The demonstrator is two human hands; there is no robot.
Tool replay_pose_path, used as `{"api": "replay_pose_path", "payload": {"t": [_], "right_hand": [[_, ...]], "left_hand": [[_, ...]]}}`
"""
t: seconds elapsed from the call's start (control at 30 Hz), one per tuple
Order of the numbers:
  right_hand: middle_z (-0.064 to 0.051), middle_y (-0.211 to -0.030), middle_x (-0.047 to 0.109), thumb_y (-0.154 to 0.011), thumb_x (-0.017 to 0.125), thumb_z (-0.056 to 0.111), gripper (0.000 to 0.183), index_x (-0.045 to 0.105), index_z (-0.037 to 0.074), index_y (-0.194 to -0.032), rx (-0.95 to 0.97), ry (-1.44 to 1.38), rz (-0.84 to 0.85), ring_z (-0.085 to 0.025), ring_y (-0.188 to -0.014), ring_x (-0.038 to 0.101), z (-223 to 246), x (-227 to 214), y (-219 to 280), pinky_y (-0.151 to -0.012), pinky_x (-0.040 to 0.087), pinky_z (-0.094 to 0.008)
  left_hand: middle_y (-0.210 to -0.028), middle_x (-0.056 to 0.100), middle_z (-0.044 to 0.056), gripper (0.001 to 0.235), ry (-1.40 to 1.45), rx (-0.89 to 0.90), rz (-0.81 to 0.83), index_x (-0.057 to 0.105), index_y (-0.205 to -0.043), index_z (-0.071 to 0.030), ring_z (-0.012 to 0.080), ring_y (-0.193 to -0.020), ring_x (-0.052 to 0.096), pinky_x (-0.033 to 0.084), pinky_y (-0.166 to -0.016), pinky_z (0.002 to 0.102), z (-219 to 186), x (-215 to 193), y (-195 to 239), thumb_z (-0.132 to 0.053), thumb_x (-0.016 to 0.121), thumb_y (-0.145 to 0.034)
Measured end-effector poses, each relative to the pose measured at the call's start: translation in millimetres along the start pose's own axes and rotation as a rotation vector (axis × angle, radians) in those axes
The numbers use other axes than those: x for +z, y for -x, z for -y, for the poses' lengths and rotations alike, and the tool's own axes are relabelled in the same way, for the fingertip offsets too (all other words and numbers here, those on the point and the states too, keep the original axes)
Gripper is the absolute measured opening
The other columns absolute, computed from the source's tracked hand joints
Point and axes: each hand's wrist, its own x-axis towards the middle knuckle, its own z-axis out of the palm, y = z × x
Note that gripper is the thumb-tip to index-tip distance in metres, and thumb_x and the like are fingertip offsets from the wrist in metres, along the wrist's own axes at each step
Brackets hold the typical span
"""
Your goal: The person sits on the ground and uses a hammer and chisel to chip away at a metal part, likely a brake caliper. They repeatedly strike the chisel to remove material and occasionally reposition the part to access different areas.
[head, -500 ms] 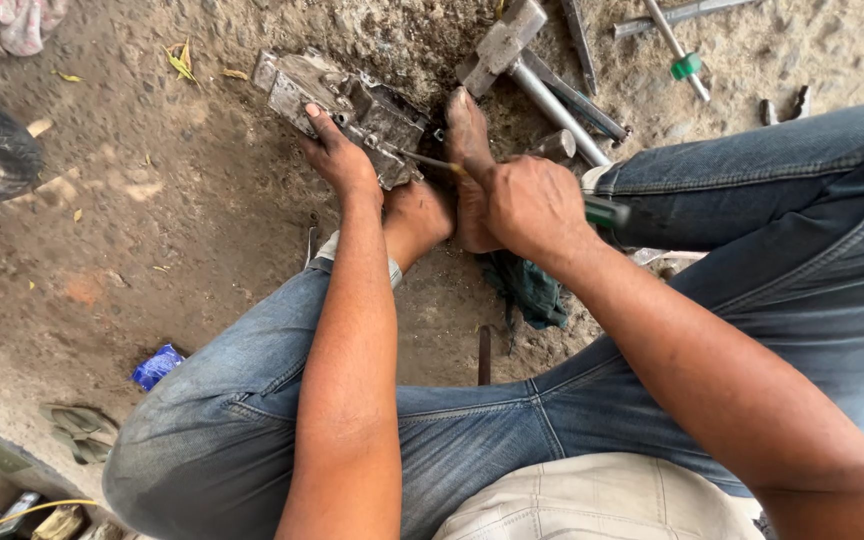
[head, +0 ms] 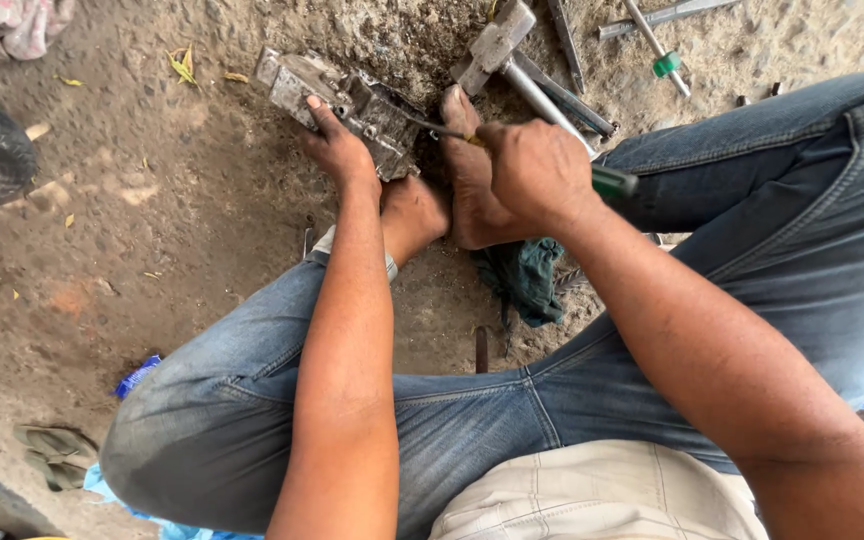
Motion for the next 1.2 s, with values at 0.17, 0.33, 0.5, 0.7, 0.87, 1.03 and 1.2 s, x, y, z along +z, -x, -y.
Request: {"api": "replay_pose_path", "payload": {"t": [0.17,0.33,0.5,0.7,0.87,1.03,1.2], "right_hand": [[-0.008,-0.084,0.073,-0.102,0.052,0.016,0.035,0.07,0.026,-0.131,0.117,-0.147,-0.026,-0.015,-0.058,0.064,-1.6,-8.1,-2.9,-0.052,0.057,-0.035],[-0.01,-0.089,0.076,-0.104,0.057,0.023,0.029,0.07,0.019,-0.129,0.054,-0.194,-0.175,-0.021,-0.067,0.072,-4.7,-13.9,-6.8,-0.061,0.061,-0.039],[-0.012,-0.1,0.077,-0.104,0.06,0.024,0.028,0.072,0.014,-0.127,-0.123,-0.273,-0.289,-0.025,-0.075,0.074,-2.9,0.3,-12.1,-0.071,0.061,-0.041],[-0.015,-0.102,0.076,-0.098,0.064,0.02,0.043,0.06,0.004,-0.138,-0.119,-0.527,-0.203,-0.021,-0.079,0.073,-0.2,18.8,-21.7,-0.07,0.06,-0.037],[-0.014,-0.091,0.074,-0.1,0.059,0.017,0.043,0.057,0.002,-0.141,-0.052,-0.901,0.024,-0.019,-0.067,0.068,3.4,6.3,-24.2,-0.054,0.054,-0.035],[-0.011,-0.091,0.074,-0.096,0.062,0.011,0.047,0.053,0.0,-0.141,-0.141,-0.951,-0.018,-0.015,-0.068,0.069,12.1,-0.8,-19.4,-0.054,0.056,-0.031],[-0.015,-0.103,0.071,-0.093,0.065,0.008,0.05,0.054,-0.002,-0.141,-0.03,-0.815,-0.057,-0.02,-0.068,0.071,2.8,2.8,-8.7,-0.059,0.06,-0.036]], "left_hand": [[-0.127,0.067,0.021,0.071,0.163,-0.173,0.018,0.055,-0.137,-0.001,0.0338,-0.113,0.067,0.059,-0.093,0.053,-6.5,11.7,-10.3,-0.058,0.052,-0.094],[-0.115,0.069,0.017,0.054,0.256,-0.341,0.137,0.06,-0.127,0.007,0.0299,-0.094,0.07,0.059,-0.077,0.049,-32.6,11.7,-46.6,-0.031,0.074,-0.091],[-0.114,0.07,0.024,0.044,0.335,-0.529,0.468,0.057,-0.13,0.009,0.032,-0.086,0.076,0.067,-0.073,0.048,-43.8,-8.6,-59.8,-0.015,0.071,-0.096],[-0.12,0.071,0.024,0.055,0.397,-0.533,0.416,0.053,-0.136,-0.004,0.0344,-0.097,0.074,0.061,-0.087,0.059,-62.3,7.9,-18.7,-0.033,0.065,-0.091],[-0.136,0.065,0.016,0.079,0.255,-0.039,0.24,0.066,-0.136,-0.004,0.0325,-0.13,0.055,0.04,-0.109,0.064,-87.1,5.1,5.6,-0.064,0.064,-0.084],[-0.14,0.055,0.011,0.076,0.051,0.093,0.231,0.055,-0.143,-0.013,0.0302,-0.135,0.047,0.036,-0.111,0.059,-80.4,-0.5,31.6,-0.069,0.053,-0.092],[-0.122,0.07,0.015,0.061,0.019,0.083,0.248,0.068,-0.12,-0.007,0.0339,-0.118,0.066,0.052,-0.105,0.054,-83.2,1.0,38.3,-0.062,0.055,-0.096]]}}
